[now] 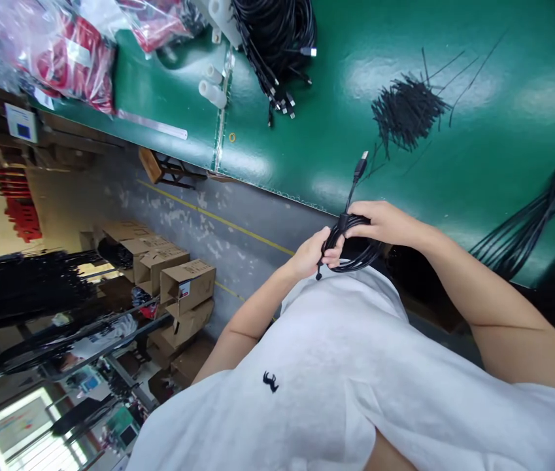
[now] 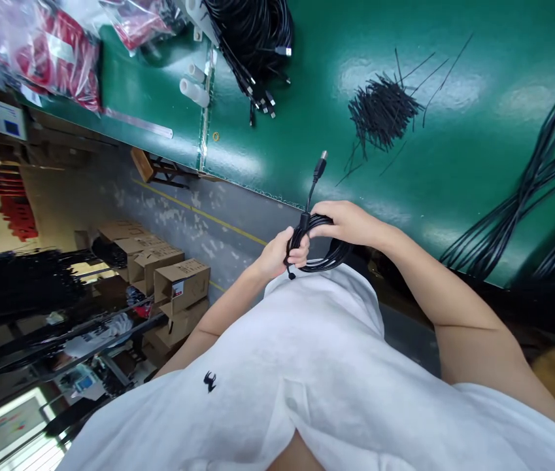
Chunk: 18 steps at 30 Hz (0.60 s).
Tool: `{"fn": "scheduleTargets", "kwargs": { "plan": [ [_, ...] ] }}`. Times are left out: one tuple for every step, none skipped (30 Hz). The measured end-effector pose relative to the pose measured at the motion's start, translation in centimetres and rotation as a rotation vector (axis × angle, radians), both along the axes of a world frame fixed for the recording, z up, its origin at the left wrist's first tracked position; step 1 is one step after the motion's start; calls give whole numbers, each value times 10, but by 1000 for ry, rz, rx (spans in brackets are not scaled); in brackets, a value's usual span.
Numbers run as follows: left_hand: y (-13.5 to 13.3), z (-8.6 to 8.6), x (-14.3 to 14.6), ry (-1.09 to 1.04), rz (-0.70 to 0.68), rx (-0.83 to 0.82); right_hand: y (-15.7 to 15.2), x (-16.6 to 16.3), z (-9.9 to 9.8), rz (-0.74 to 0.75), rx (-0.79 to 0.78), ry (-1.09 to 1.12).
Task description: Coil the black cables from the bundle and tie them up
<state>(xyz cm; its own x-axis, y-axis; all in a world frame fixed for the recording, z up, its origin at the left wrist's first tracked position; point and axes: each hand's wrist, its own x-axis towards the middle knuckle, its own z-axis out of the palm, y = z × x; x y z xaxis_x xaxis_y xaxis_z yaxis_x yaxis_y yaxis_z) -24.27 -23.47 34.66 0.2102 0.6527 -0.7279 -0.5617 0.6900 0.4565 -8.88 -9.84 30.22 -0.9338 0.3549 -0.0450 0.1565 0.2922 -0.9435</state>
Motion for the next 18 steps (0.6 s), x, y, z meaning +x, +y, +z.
{"fn": "scheduleTargets", "kwargs": {
  "plan": [
    [4,0,-1,-7,-11,11,0,0,0,-16,-42,36],
    [7,1,-2,-15,-23,27,0,-1,-1,-41,-76,67],
    [11,1,-3,-27,-34,41,0,-2,-1,-72,-100,95],
    [14,2,-3,-44,-41,47,-1,-4,-1,-105,-118,121],
    [17,2,-3,-62,-41,45,-2,-7,-1,-138,-132,144],
    [20,3,-2,-78,-35,37,-3,-9,0,-171,-145,170],
    [22,3,-1,-93,-31,25,-4,-11,0,-198,-160,193],
    [24,3,1,-106,-35,12,-5,-12,0,-216,-182,207],
    [26,3,2,-112,-49,2,-5,-12,-2,-226,-214,209],
    [27,3,4,-105,-67,-1,-5,-11,-5,-228,-257,200],
    [28,2,5,-80,-82,2,-3,-8,-10,-218,-306,185],
    [28,1,6,-35,-91,6,0,-3,-18,-207,-356,162],
    [28,0,6,27,-87,12,5,3,-28,-221,-401,124],
    [27,-1,6,97,-71,22,13,11,-42,-285,-424,61],
    [27,-2,5,163,-48,34,22,21,-58,-408,-410,-39],
    [26,-4,3,218,-22,44,32,31,-76,-571,-354,-173],
    [25,-5,2,260,0,52,43,40,-94,-743,-269,-330],
    [25,-7,0,291,19,55,53,47,-111,-889,-170,-485]
  ]
}}
